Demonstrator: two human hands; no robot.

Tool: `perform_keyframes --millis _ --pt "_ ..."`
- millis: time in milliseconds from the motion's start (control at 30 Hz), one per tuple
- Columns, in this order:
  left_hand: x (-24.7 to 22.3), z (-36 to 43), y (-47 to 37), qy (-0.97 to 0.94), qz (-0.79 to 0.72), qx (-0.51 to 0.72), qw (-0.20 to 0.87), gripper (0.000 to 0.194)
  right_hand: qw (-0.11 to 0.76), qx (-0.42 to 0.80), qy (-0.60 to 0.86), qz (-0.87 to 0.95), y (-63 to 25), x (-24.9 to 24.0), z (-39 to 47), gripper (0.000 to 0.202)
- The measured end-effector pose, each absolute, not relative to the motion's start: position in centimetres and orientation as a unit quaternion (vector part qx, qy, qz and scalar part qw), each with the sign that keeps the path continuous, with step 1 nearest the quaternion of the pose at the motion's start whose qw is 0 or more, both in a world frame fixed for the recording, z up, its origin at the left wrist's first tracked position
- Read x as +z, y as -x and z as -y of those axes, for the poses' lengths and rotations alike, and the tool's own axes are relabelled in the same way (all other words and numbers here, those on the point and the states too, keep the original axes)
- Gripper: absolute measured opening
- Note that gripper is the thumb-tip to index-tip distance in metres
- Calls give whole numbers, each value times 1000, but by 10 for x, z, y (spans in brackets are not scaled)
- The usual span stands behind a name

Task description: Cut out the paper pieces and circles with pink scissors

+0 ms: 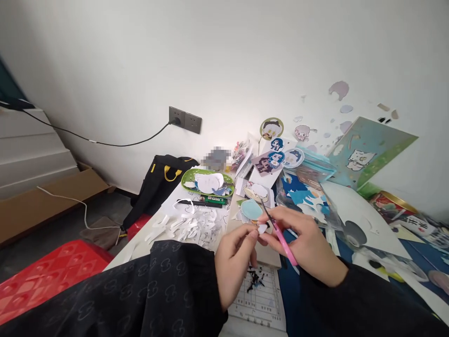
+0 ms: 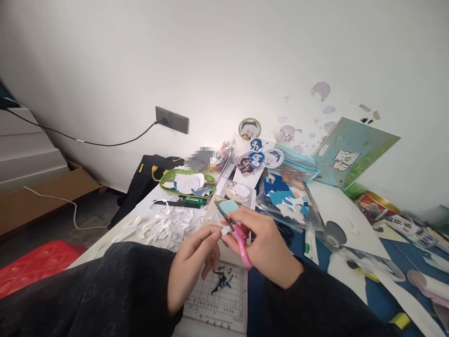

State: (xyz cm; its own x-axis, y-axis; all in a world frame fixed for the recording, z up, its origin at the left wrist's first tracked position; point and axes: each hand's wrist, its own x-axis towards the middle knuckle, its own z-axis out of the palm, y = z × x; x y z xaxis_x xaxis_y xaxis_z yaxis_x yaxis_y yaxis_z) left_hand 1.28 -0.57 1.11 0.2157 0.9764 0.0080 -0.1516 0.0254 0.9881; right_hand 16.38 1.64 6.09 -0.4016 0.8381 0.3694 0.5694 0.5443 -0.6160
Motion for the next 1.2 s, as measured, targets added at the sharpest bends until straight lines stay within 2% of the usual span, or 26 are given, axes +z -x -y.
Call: perform_keyframes --millis 133,233,433,733,900,1200 --pt "11 3 -12 -470 -394 507 605 31 325 203 429 818 -159 61 -9 10" --pt "11 1 -13 -455 -388 523 608 27 319 249 457 792 -162 64 -6 8" --pt "9 -2 -13 -450 -377 542 602 24 326 372 524 694 -168 63 -4 20" --pt "4 3 -14 -482 -376 543 575 27 348 390 539 661 -159 64 0 30" --pt "-3 -5 -12 -509 -414 538 530 25 304 383 543 682 -156 69 -19 17" --pt "-6 3 -12 -664 -449 443 402 22 207 362 604 679 -114 68 -112 27"
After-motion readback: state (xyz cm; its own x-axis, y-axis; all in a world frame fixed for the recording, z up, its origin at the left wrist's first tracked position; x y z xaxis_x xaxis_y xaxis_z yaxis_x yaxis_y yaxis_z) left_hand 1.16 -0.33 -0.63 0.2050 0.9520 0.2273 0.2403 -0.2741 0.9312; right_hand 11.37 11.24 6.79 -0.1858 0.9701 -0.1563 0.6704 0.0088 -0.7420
